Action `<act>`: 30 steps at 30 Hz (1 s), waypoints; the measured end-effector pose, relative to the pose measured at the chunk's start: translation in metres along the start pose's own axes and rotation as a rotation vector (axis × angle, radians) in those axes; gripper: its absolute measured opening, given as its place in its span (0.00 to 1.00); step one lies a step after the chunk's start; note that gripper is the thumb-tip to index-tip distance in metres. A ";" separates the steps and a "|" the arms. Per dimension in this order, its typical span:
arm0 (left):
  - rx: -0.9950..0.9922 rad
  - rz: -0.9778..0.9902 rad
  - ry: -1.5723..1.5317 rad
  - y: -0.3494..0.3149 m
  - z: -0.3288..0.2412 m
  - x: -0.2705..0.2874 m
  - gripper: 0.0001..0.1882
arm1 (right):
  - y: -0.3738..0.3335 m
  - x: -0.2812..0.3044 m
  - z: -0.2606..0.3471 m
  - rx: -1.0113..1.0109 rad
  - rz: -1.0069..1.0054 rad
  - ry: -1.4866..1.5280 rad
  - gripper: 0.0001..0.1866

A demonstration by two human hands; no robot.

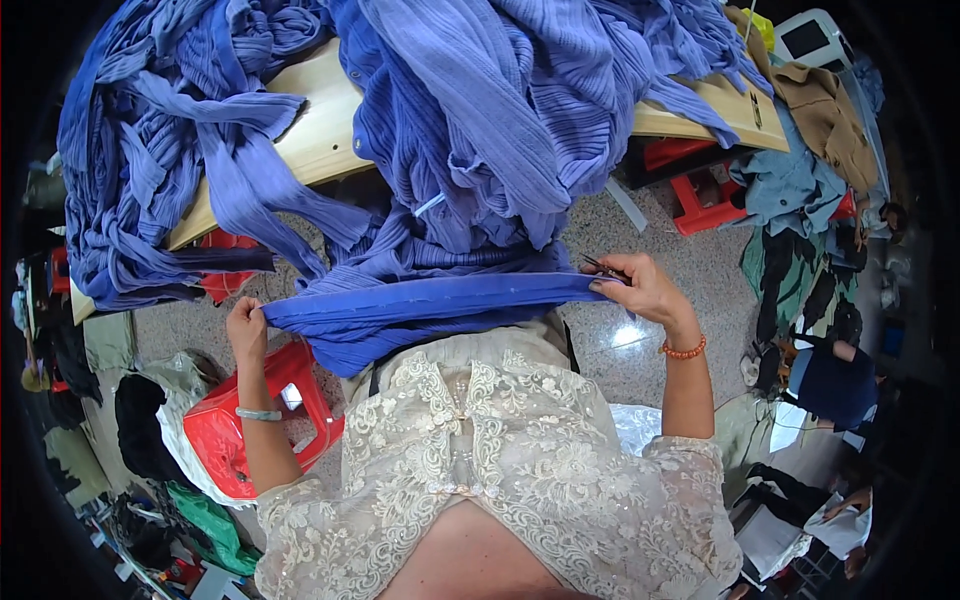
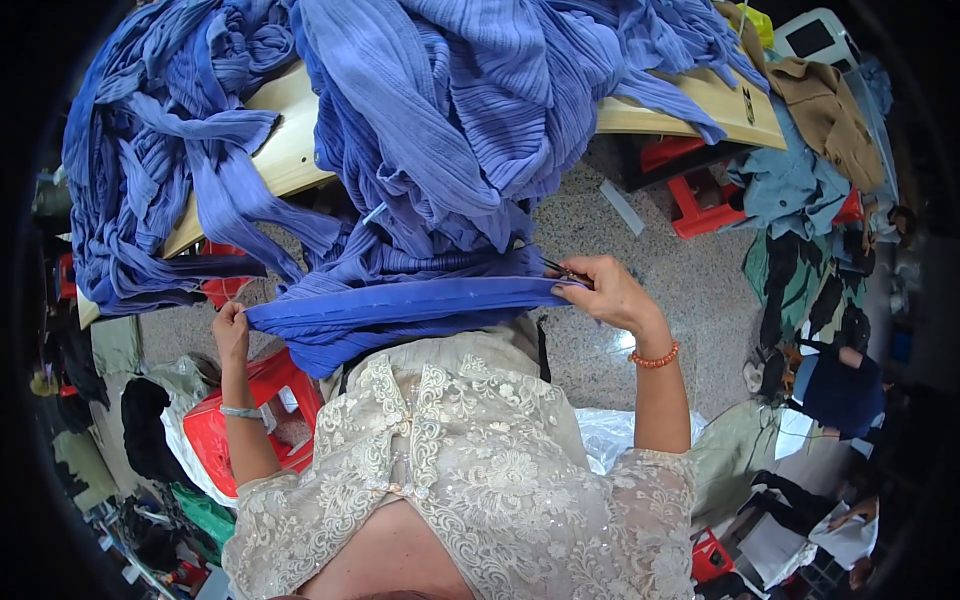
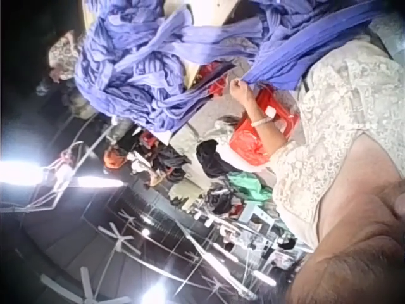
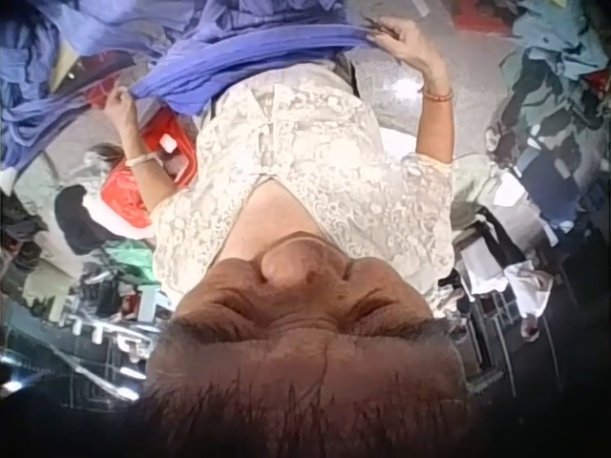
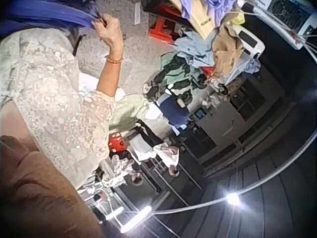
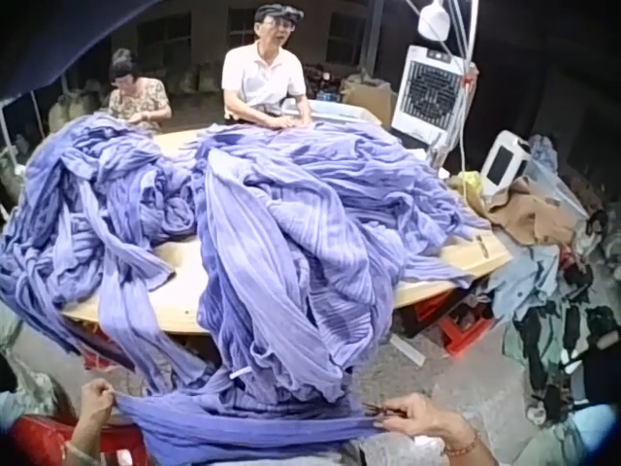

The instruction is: Trimming excess threads and finishing edges of blue pleated fabric garments in a factory setting.

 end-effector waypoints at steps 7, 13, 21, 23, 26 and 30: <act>-0.211 -0.052 0.412 0.013 -0.038 -0.020 0.05 | -0.022 0.043 -0.017 -0.109 -0.135 0.073 0.09; -0.546 0.114 0.062 -0.048 -0.229 -0.068 0.08 | -0.038 0.054 -0.016 -0.058 -0.229 0.338 0.11; -0.845 0.840 -0.390 -0.164 -0.416 -0.202 0.23 | -0.070 0.049 0.030 0.062 -0.132 0.552 0.12; -0.769 1.017 -0.480 -0.174 -0.429 -0.230 0.23 | -0.075 0.054 0.047 0.154 -0.191 0.495 0.10; -0.164 1.489 -0.822 -0.200 -0.418 -0.274 0.20 | -0.079 0.055 0.048 0.145 -0.218 0.530 0.08; -0.120 1.454 -0.761 -0.199 -0.414 -0.279 0.11 | -0.077 0.055 0.042 0.155 -0.255 0.560 0.08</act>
Point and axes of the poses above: each hand's wrist, its own y-axis towards the middle knuckle, its own x-axis out of the back of the hand, z = x × y, the point moved 10 cm from there along y, towards the middle knuckle, and after that the axes turned 1 degree about -z, right-handed, at the moved point
